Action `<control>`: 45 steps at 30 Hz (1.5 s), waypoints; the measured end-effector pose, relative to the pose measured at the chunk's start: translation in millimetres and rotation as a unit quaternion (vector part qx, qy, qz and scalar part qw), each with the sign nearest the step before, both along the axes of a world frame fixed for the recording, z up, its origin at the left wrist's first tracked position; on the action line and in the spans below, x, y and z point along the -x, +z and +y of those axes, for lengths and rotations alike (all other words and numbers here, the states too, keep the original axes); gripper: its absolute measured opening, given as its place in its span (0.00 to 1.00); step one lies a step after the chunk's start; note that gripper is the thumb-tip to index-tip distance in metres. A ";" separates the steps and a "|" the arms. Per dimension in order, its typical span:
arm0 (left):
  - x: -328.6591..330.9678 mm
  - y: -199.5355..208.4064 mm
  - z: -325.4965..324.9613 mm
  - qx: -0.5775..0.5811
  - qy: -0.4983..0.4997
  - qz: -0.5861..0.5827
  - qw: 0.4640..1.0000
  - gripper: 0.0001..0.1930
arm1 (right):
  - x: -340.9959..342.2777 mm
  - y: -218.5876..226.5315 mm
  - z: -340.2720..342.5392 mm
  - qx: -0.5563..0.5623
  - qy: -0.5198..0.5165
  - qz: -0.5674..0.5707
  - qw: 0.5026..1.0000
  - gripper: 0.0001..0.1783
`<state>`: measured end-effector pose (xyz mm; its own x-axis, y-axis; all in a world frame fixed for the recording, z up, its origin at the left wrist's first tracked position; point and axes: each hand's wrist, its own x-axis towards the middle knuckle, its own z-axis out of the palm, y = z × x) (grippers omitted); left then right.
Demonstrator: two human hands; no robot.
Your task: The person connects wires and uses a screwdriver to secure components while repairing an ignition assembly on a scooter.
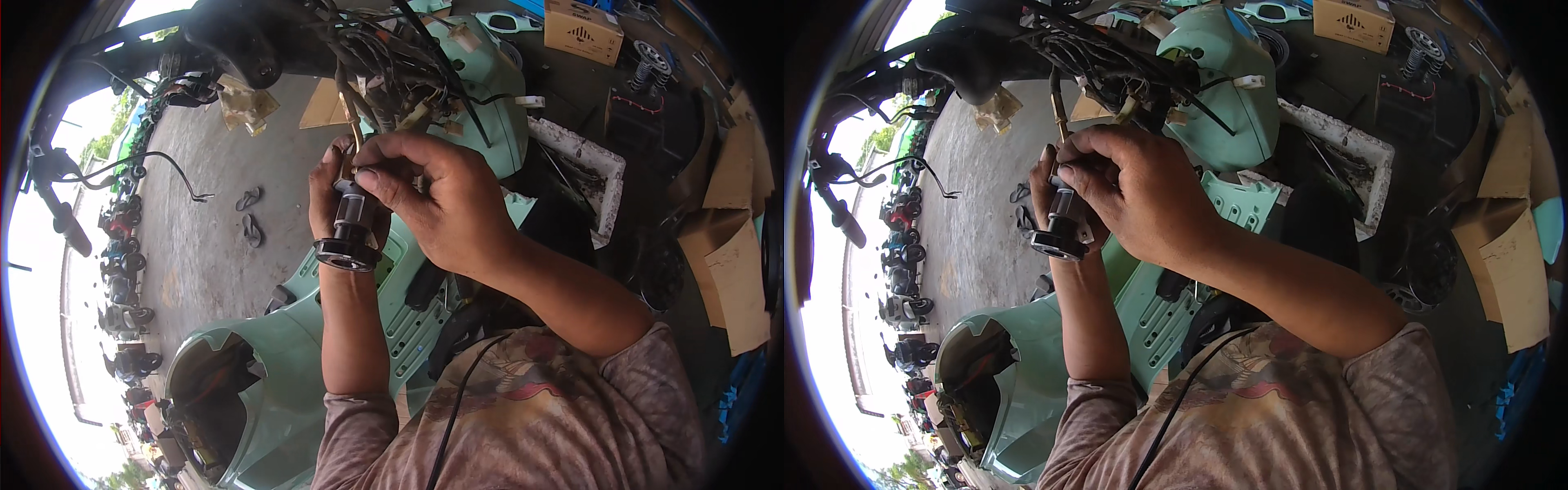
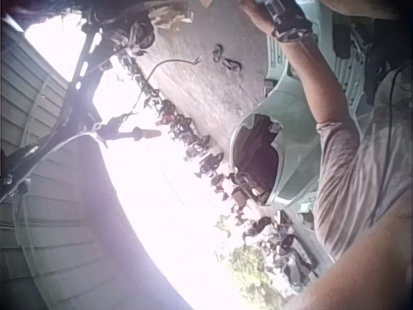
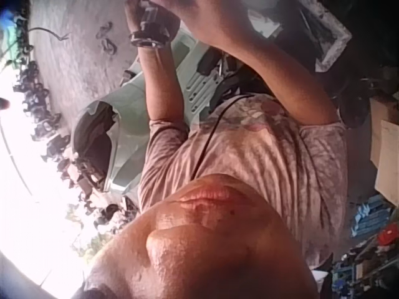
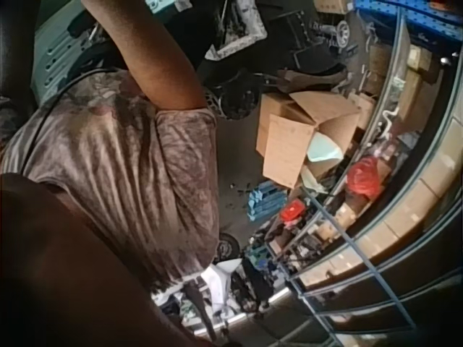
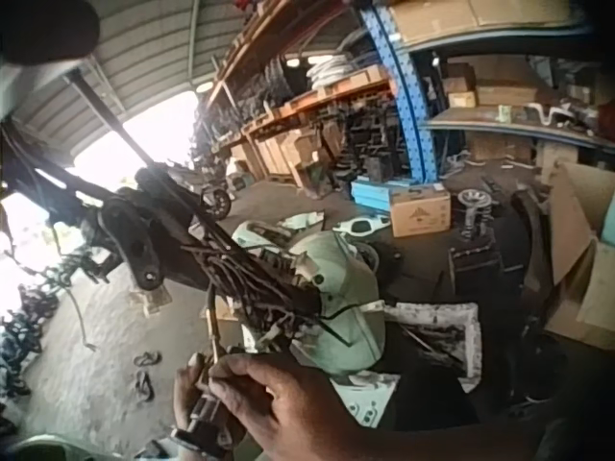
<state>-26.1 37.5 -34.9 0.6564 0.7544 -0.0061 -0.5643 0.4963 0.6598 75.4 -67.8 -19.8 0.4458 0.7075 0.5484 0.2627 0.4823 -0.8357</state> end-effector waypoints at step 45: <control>-6.2 30.3 -4.0 -0.029 -0.007 0.041 0.999 0.15 | -39.1 32.0 9.4 -0.116 -0.087 -0.368 0.918 0.10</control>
<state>-19.8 33.6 -4.7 0.6654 0.7463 -0.0170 -0.5001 0.4626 0.7321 114.4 -58.4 12.2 -0.0108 0.4857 0.8740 0.8054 0.5223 -0.2803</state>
